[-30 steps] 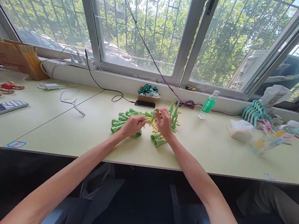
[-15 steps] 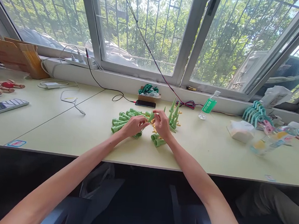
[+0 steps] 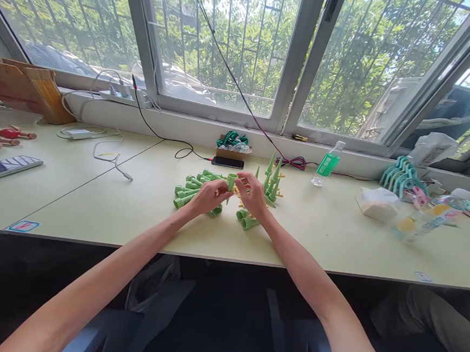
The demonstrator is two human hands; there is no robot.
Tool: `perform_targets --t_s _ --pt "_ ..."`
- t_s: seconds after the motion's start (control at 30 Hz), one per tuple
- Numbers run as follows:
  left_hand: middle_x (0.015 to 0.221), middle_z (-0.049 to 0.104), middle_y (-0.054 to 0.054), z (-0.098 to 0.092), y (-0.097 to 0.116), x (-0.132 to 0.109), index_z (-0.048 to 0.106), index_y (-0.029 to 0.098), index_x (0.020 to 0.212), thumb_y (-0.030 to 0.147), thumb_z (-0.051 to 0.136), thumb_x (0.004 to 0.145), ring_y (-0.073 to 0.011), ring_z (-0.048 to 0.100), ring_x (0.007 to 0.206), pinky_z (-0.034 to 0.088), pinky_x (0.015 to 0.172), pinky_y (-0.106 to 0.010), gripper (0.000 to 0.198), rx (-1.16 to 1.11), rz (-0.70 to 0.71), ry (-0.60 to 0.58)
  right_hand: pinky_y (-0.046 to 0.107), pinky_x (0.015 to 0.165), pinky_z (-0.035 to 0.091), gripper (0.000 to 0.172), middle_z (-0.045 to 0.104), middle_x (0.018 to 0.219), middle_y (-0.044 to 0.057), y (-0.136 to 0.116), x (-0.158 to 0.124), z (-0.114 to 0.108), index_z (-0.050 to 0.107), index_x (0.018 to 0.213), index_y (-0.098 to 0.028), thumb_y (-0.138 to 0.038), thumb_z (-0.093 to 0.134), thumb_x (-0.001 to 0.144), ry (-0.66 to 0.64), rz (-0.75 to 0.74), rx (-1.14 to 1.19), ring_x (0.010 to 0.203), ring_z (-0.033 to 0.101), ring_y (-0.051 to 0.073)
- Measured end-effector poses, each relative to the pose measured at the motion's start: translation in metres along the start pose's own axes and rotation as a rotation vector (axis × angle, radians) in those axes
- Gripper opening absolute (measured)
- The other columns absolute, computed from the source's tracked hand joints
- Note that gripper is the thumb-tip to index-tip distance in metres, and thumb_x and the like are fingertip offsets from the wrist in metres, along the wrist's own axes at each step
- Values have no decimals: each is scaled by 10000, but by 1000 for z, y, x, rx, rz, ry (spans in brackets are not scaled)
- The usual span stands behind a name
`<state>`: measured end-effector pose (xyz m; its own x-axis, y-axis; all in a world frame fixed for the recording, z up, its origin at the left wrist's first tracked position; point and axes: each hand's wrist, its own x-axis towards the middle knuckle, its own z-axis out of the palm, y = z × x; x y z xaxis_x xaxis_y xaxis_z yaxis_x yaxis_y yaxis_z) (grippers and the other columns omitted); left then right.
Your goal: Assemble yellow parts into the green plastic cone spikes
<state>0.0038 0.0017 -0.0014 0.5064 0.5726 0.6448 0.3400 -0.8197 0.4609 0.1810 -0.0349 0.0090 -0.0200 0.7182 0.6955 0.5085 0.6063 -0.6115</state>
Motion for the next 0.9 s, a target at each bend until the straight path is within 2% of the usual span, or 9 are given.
perform_targets --t_s 0.3,0.37,0.43,0.57,0.73,0.83,0.9 --pt "676 592 6 0 -1 0 535 173 722 410 606 868 -109 514 600 410 596 -245 287 -2 -9 -58 274 689 532 327 670 1012 78 -1 -1 1 623 1058 -193 -479 532 927 -6 -76 -50 883 628 174" --pt "681 609 7 -1 0 0 569 176 814 399 578 888 -112 535 604 419 592 -238 235 -32 -44 -57 277 691 527 327 669 1005 79 -2 -1 1 631 1051 -190 -473 508 942 -9 -69 -53 867 629 172" --pt "707 637 8 -2 2 0 576 184 987 400 562 899 -115 558 610 437 592 -233 233 -87 -79 -36 282 693 526 336 669 998 80 -3 0 0 643 1042 -191 -476 490 951 -16 -65 -56 849 632 172" --pt "792 685 -5 -5 6 0 497 207 1223 419 601 867 -127 596 640 480 621 -242 428 -178 -95 -28 289 702 529 361 667 966 76 -4 1 0 667 1043 -201 -491 471 958 -40 -74 -68 822 632 169" --pt "807 698 -17 -8 8 0 462 207 1291 402 632 835 -142 631 696 517 679 -264 524 -246 -116 -87 302 715 526 368 691 990 77 1 0 2 676 1067 -204 -498 486 949 -96 -88 -63 818 642 175" --pt "774 687 -10 -8 8 1 468 202 1287 390 612 845 -142 637 684 526 685 -270 501 -274 -131 -86 312 735 521 391 710 1026 78 3 1 2 668 1074 -204 -520 476 946 -130 -60 -73 826 651 185" --pt "756 679 -5 -7 7 1 496 200 1256 372 606 846 -138 636 669 528 677 -267 458 -286 -136 -71 302 722 509 426 716 968 74 4 2 -1 660 1067 -193 -517 400 974 -116 -25 -92 787 646 179"
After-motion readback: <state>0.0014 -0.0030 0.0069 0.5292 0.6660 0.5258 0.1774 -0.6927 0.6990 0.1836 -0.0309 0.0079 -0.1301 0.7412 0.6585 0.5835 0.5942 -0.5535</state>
